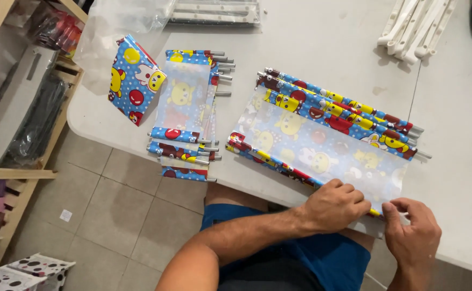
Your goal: The person is inserting metal support rods into the fabric sleeves of a portable shelving unit.
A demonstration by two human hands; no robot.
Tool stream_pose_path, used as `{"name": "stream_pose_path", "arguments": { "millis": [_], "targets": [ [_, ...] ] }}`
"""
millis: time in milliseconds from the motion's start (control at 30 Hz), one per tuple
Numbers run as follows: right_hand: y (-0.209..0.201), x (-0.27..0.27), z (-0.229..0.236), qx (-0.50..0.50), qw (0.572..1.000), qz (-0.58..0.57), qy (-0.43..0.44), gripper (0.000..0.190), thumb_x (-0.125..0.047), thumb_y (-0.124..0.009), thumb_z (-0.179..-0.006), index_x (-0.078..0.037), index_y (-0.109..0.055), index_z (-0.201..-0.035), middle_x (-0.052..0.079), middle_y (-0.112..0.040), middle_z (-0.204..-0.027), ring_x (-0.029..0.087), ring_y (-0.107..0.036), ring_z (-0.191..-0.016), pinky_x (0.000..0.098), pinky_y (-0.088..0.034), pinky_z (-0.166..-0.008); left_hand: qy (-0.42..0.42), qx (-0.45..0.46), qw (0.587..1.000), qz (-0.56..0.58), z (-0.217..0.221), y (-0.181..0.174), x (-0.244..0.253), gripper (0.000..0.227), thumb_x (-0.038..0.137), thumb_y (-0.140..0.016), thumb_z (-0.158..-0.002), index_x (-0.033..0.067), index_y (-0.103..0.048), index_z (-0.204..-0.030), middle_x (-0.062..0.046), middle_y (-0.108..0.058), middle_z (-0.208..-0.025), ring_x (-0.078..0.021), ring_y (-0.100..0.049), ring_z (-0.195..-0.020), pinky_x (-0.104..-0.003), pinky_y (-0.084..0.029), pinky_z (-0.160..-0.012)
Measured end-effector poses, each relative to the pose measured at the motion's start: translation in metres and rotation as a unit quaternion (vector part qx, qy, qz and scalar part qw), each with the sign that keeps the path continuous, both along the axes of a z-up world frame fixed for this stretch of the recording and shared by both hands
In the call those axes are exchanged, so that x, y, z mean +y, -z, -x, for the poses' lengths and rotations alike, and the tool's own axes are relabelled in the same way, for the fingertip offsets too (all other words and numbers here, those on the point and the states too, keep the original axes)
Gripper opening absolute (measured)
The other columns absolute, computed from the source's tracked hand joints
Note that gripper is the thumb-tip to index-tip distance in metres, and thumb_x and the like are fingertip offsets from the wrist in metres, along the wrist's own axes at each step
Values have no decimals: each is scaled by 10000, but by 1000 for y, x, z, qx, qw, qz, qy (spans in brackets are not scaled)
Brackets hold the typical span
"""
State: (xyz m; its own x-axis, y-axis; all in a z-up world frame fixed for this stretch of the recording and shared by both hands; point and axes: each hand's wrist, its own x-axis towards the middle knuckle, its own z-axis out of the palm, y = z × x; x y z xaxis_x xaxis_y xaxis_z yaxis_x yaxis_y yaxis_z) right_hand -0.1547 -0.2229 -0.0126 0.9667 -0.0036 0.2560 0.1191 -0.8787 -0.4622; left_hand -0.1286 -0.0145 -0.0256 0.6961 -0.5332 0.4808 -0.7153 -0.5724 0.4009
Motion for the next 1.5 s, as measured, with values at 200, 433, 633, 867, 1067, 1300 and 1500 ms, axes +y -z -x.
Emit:
{"name": "stream_pose_path", "arguments": {
  "millis": [200, 433, 633, 867, 1067, 1300, 1500],
  "targets": [
    [-42, 9, -103, -45, 994, 68, -79, 382, -189, -870, -907, -9, -703, -1200, 156, -748, -1175, 316, -679, -1003, 459, -534, -862, 62, 183, 973, 128, 62, -41, 49, 416, 100, -743, -828, 25, -592, -1208, -249, -663, -1281, -415, -633, -1172, -512, -496, -1049],
    [-88, 96, -199, 317, 927, 178, -93, 1045, -328, -942, -693, -136, -399, -1564, 145, -452, -1548, 324, -439, -1395, 503, -397, -1145, -92, 599, 559, 565, 87, 36, 53, 989, 253, -740, -851, 18, -141, -1602, -242, -465, -1555, -326, -535, -1406, -404, -501, -1110],
    [-94, 108, -191, 444, 880, 167, -13, 613, -288, -872, -787, -151, -633, -1334, 114, -708, -1275, 284, -663, -1125, 426, -534, -953, -135, 577, 516, 618, 57, 16, 73, 994, 271, -700, -845, 103, -107, -1625, -250, -478, -1551, -344, -520, -1421, -411, -521, -1046],
    [-131, 127, -151, 507, 858, 81, 10, 417, -171, -641, -895, -183, -635, -1312, 100, -714, -1272, 241, -670, -1133, 413, -548, -983, -123, 562, 566, 590, 16, -4, 111, 869, 248, -672, -835, 117, -265, -1592, -258, -500, -1531, -354, -530, -1414, -450, -461, -1133],
    [-58, 108, -170, 481, 833, -273, 4, 534, -74, -744, -714, -72, -590, -1225, 170, -761, -1111, 313, -721, -918, 457, -596, -792, -101, 420, 651, 624, 4, 33, 128, 768, 209, -662, -909, 49, -284, -1558, -210, -391, -1619, -348, -434, -1484, -454, -405, -1175],
    [-79, 183, -238, 416, 853, -307, 76, 645, -149, -785, -736, -89, -530, -1326, 142, -696, -1225, 262, -697, -1032, 420, -603, -869, -209, 290, 790, 497, 7, -1, 148, 700, 178, -649, -864, 76, -411, -1514, -134, -401, -1617, -286, -452, -1461, -459, -451, -1168],
    [-68, 161, -285, 448, 849, -277, 39, 500, -18, -664, -753, -82, -584, -1242, 159, -717, -1149, 289, -699, -970, 439, -607, -831, -204, 195, 915, 288, 10, 4, 151, 535, 149, -705, -860, 30, -570, -1364, -199, -446, -1573, -380, -444, -1456, -485, -476, -1113]
  ]
}}
